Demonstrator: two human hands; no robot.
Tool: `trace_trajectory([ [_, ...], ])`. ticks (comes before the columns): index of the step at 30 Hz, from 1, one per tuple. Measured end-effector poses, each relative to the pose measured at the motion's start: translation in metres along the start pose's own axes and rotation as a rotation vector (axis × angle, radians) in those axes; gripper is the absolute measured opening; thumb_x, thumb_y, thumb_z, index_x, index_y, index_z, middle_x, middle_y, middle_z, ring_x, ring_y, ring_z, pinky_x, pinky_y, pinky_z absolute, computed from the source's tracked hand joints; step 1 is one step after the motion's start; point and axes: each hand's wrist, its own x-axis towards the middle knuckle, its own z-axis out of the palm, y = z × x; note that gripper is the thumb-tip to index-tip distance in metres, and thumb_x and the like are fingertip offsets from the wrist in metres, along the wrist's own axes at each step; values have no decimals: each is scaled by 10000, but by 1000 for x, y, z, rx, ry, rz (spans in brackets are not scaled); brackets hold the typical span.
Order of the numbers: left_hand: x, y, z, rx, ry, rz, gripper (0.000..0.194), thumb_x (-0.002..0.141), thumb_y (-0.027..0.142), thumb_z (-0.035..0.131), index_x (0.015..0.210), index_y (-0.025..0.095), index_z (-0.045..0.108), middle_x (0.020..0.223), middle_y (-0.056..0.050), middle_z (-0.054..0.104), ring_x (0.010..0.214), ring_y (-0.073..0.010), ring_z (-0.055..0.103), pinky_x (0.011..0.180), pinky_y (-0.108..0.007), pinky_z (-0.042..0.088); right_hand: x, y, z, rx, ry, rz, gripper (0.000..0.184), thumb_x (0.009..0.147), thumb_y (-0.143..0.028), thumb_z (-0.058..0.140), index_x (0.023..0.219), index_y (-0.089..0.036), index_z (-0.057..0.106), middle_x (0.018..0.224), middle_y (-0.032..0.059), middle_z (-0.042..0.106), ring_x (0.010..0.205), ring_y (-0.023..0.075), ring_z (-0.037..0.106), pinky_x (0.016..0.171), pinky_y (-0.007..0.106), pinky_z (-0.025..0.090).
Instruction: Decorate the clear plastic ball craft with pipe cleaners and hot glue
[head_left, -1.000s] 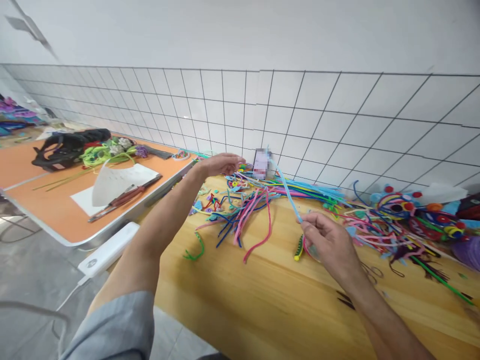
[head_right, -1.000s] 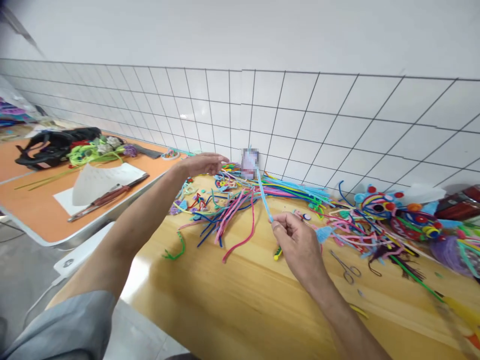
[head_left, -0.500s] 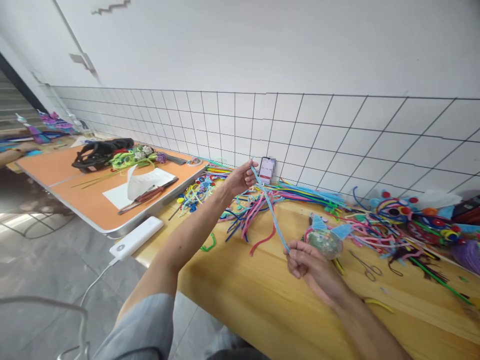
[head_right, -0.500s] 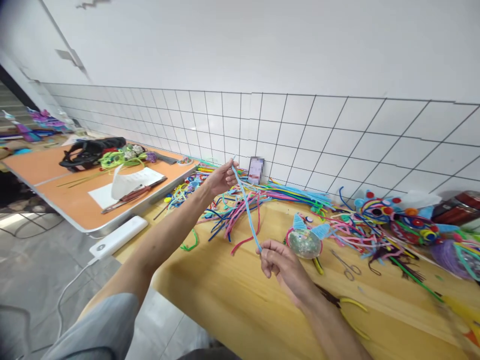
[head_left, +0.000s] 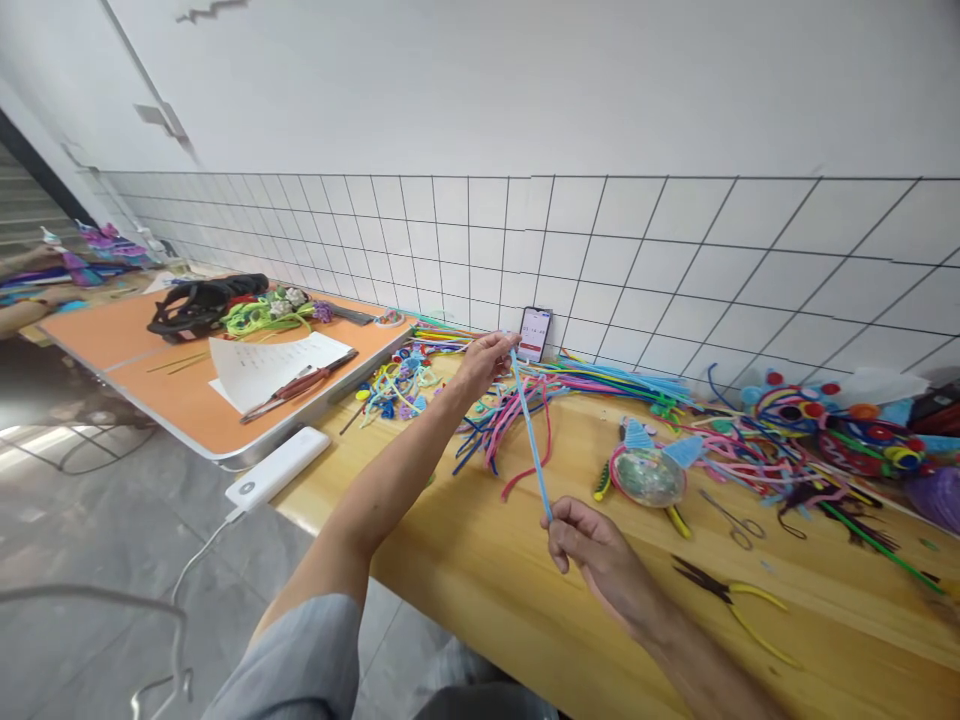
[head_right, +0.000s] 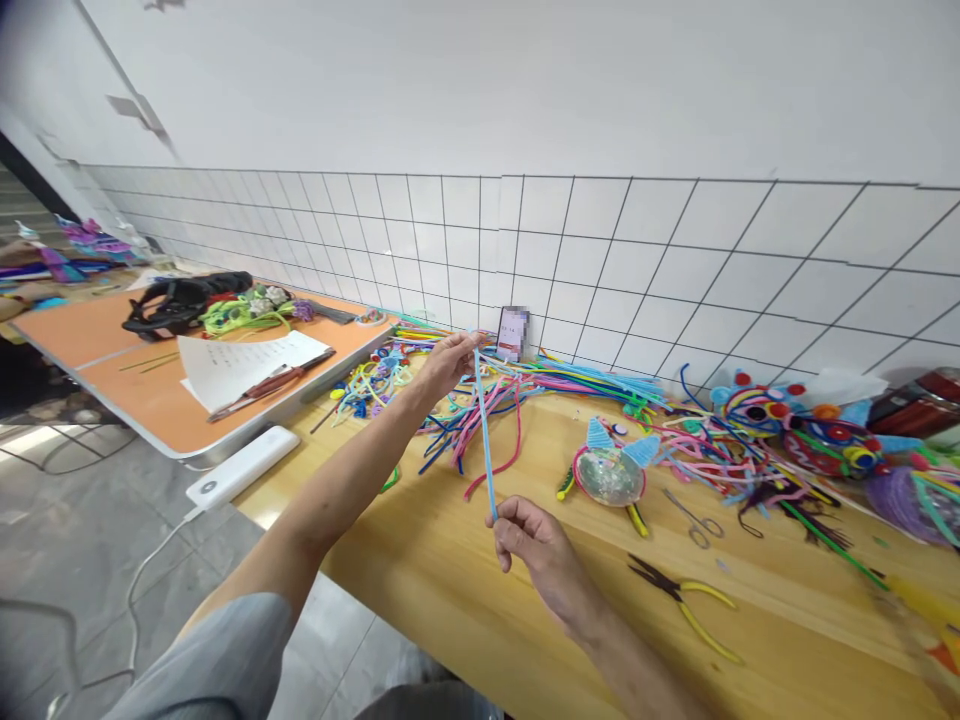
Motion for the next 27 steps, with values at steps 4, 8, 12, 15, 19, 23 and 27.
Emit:
trace_trajectory([
  [4, 0, -1, -7, 16, 22, -21, 347, 845, 440, 876, 879, 137, 713, 632, 54, 590, 442, -33, 468, 440, -174, 371, 2, 7, -7, -1, 35, -3, 574, 759, -709, 839, 949, -185, 704, 682, -42, 583, 622, 116, 499, 673, 298, 390],
  [8, 1, -2, -9, 66, 58, -4, 334, 879, 449, 845, 866, 142, 713, 579, 64, 546, 425, -41, 463, 426, -174, 356, 2, 10, -8, -75, 5, 10, 576, 764, -719, 823, 946, -183, 715, 689, -27, 629, 622, 128, 558, 698, 315, 459],
  [12, 0, -4, -8, 146, 101, 60, 308, 856, 408, 870, 810, 135, 734, 518, 70, 518, 417, -40, 456, 434, -169, 357, 4, 11, -8, -158, 33, 22, 569, 761, -725, 798, 915, -180, 738, 732, 5, 694, 631, 146, 627, 685, 325, 514],
  [15, 2, -3, -10, 192, 137, 114, 311, 860, 375, 864, 723, 139, 715, 473, 68, 512, 400, -35, 425, 428, -165, 335, 11, 15, -11, -191, 109, 3, 543, 738, -698, 803, 890, -180, 750, 733, 17, 718, 598, 143, 625, 640, 316, 519],
  [19, 4, 2, -17, 274, 154, 181, 323, 867, 394, 853, 703, 154, 713, 467, 63, 521, 399, -41, 421, 421, -173, 323, 24, 20, -18, -219, 225, 8, 482, 701, -654, 810, 807, -190, 729, 674, 14, 718, 526, 128, 591, 565, 296, 482],
  [23, 1, 9, -22, 346, 107, 200, 357, 857, 432, 857, 697, 154, 700, 516, 51, 534, 435, -42, 456, 447, -178, 346, 30, 27, -20, -222, 185, 45, 418, 710, -599, 810, 775, -195, 723, 657, 5, 716, 504, 118, 581, 541, 284, 466],
  [27, -8, 9, -18, 238, 38, 66, 315, 860, 435, 857, 815, 149, 734, 559, 60, 519, 469, -51, 471, 475, -180, 370, 26, 35, -16, -186, 170, 44, 438, 724, -612, 813, 812, -190, 735, 677, 7, 719, 542, 125, 610, 575, 287, 486],
])
